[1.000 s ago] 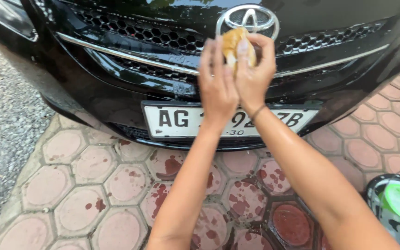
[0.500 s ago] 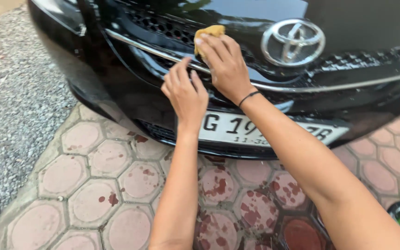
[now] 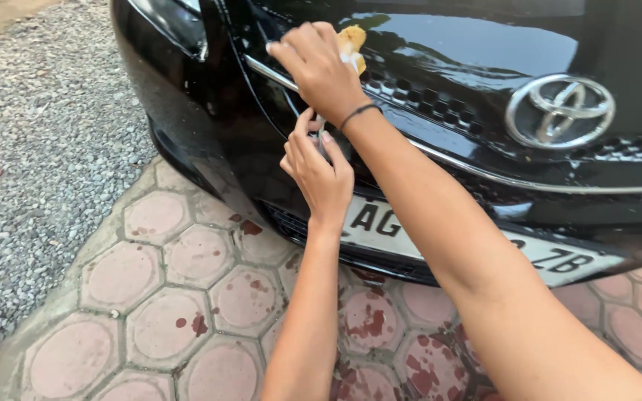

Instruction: Wash the front grille, hood, and side panels of a black car using soapy water and a sponge.

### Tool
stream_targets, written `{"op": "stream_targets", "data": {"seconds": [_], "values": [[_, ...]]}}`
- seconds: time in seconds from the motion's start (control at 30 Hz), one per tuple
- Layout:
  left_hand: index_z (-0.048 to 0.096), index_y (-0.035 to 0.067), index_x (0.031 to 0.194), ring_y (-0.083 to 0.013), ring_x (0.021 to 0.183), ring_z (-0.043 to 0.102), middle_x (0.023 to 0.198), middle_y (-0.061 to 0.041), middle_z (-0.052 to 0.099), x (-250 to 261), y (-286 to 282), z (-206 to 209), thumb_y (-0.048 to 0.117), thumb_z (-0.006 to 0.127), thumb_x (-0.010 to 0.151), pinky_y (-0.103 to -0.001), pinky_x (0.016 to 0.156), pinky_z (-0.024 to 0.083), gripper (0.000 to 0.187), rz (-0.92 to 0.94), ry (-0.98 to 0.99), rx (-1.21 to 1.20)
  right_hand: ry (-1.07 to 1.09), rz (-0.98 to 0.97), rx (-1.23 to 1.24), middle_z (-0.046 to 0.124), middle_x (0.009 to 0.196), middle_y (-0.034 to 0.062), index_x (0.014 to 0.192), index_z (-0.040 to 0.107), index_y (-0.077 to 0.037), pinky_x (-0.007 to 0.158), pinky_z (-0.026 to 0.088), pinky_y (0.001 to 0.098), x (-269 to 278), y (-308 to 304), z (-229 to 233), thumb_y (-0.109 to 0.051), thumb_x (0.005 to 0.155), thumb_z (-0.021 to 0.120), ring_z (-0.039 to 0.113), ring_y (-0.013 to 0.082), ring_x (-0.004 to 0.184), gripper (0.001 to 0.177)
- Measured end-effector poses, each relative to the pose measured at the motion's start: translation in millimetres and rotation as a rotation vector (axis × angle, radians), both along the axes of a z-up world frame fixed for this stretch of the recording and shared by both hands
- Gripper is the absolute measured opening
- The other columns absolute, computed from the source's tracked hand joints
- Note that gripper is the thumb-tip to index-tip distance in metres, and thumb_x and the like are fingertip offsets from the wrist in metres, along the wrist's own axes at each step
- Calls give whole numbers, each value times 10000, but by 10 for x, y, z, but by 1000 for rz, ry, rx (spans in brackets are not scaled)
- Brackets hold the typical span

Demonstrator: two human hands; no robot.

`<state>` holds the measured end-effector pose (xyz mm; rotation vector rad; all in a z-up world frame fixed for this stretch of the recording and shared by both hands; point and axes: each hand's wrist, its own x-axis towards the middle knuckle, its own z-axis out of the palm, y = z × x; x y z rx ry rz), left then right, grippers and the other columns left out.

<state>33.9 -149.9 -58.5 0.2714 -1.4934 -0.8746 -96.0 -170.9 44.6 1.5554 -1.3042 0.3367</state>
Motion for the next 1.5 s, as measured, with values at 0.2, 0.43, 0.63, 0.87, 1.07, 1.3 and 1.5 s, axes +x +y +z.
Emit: {"op": "stream_targets", "data": {"seconds": [0.2,0.43,0.63,0.87,1.07,1.3,1.5], "values": [[526,68,1385,-223,1007,592,1152,-44,649,-80,-78,-67,56,586,996,-419,989,381,394,2,22,27,39,-229,-193,564,1093,102,1037,620,-70,949,426,462,427,36,102,-165,932,736,548,323,1082,183],[576,96,1291,-273,1147,579,1179,-46,652,-83,-42,-121,91,597,969,-434,1012,370,323,-1,-22,-27,102,-444,-113,576,1152,117,1091,616,-87,867,437,439,412,915,-7,-206,922,741,544,293,1078,241],[582,108,1286,-271,1165,566,1190,-39,647,-60,64,-117,114,589,986,-434,1024,358,300,-42,-75,-67,-12,-398,82,601,1239,156,1153,584,-35,981,510,406,475,1917,-19,-39,959,757,573,299,1056,260],[599,116,1287,-301,1188,528,1244,-71,621,-54,89,-147,120,593,966,-460,1021,364,320,-4,-130,-138,-176,-579,25,591,1131,180,1166,589,-1,879,451,473,764,2478,-259,-136,911,833,568,341,1013,378],[560,51,1242,-342,1167,526,1209,-121,602,-142,72,-260,81,618,940,-459,1020,390,309,-99,-47,-52,-284,-404,-62,554,1249,193,1406,550,-7,1014,484,465,546,1816,-442,-106,930,827,548,371,1159,560],[546,26,1225,-360,1134,526,1175,-146,606,-180,21,-317,82,633,931,-464,998,392,312,-132,-26,-27,-195,-164,-36,458,1458,241,1471,516,-50,1131,479,450,237,376,-187,-120,952,821,496,424,1344,606],[523,-21,1203,-379,1010,508,1083,-184,569,-126,12,-226,129,678,869,-475,908,372,397,-156,18,-12,-141,-236,-51,554,1337,113,1436,553,-101,952,399,476,228,-471,51,-238,961,819,498,348,1213,561]]}}
